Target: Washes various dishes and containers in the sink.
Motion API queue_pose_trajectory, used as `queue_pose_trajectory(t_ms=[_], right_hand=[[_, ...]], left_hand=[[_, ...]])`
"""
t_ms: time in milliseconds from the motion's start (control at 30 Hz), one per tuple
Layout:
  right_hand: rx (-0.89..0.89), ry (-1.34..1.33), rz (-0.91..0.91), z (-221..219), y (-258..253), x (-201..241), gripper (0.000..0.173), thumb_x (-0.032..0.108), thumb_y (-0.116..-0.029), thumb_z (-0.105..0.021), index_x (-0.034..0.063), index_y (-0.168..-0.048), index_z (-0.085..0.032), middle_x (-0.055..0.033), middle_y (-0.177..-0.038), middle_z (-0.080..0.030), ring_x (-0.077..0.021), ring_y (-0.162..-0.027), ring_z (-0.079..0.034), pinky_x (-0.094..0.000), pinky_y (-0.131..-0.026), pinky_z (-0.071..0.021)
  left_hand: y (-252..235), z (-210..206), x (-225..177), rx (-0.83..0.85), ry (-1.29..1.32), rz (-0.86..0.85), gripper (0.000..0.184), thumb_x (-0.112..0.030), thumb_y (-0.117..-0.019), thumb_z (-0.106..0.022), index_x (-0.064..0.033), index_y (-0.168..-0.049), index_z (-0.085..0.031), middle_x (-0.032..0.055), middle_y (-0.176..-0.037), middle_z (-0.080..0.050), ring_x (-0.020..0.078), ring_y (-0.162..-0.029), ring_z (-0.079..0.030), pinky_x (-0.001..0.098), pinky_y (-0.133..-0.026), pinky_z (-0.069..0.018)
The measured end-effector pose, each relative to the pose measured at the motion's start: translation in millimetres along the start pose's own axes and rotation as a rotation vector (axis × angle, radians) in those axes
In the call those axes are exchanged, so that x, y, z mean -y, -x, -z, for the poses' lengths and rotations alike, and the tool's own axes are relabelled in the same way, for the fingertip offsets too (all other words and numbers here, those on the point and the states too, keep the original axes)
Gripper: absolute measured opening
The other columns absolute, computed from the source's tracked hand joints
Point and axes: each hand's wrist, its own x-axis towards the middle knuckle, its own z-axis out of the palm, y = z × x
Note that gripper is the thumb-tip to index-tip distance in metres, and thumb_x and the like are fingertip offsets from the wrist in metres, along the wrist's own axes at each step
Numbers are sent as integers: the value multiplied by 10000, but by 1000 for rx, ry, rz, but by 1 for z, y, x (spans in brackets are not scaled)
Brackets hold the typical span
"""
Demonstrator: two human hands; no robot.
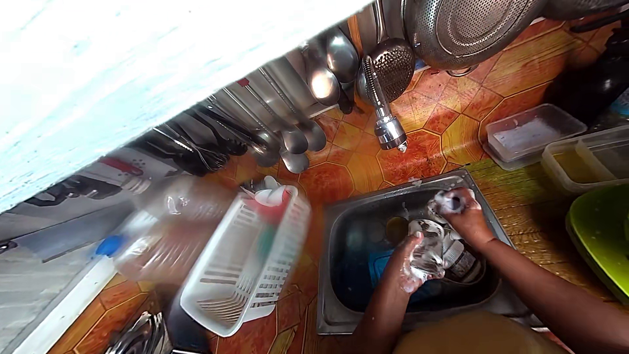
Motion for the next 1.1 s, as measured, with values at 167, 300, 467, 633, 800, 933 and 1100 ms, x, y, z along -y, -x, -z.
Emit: queue_pose_trajectory(t_ms=[167,300,467,633,800,933,1100], right_hand=[[390,-171,-13,9,16,18,310,247,-1016,-568,20,-875,-726,-9,-879,-689,5,-848,-612,-228,-822,-511],[686,33,381,10,45,25,391,348,-916,-716,12,-1114,-751,-156,-1233,-706,-255,-1209,-644,-445,-1065,-509],[955,422,723,-4,63,2,320,107,-918,-688,-36,-1204,-690,-256,-1269,-669,-430,-1260,-603,-546,-1079,-473],[744,-341,-76,-14,63,29,449,66,-900,-723,-57,-1318,-611,-110,-1237,-696,-114,-1147,-653,-273,-1044,-510],[580,-860,-699,-8,48,61,189,52,-1025,-518,41,-1181,-625,-37,-957,-727,-103,-839,-707,-277,-777,-607],[798,89,386,-6,42,26,263,137,-898,-736,-11,-1114,-730,-167,-1132,-732,-268,-1120,-688,-458,-1013,-541],[1021,250,418,-5,31,11,297,121,-882,-751,-50,-1120,-711,-247,-1167,-695,-393,-1152,-648,-558,-1031,-492]], left_hand=[[0,4,-12,-157,-98,-85,359,-316,-1089,-447,-60,-1309,-568,164,-1030,-698,272,-810,-701,408,-629,-591],[-9,21,-17,-410,-60,-40,407,-392,-1065,-487,-56,-1270,-592,164,-1041,-683,270,-817,-683,428,-649,-579],[-14,21,-7,-417,-171,-70,394,-321,-1076,-498,-26,-1333,-542,203,-1128,-660,315,-983,-664,518,-823,-561],[-17,21,2,-393,-383,-480,290,-123,-1041,-534,75,-1248,-581,145,-1138,-641,139,-1004,-622,320,-901,-535],[-29,38,8,-215,-611,-1044,533,-242,-954,-594,204,-1239,-530,213,-1223,-630,78,-1154,-599,230,-1034,-472],[-16,27,-3,-218,-216,-243,477,-383,-1098,-358,-17,-1380,-477,165,-1157,-655,243,-980,-672,431,-804,-585],[-33,24,9,-305,-214,-108,455,-383,-1102,-413,-41,-1385,-511,183,-1136,-662,275,-959,-669,464,-796,-572]])
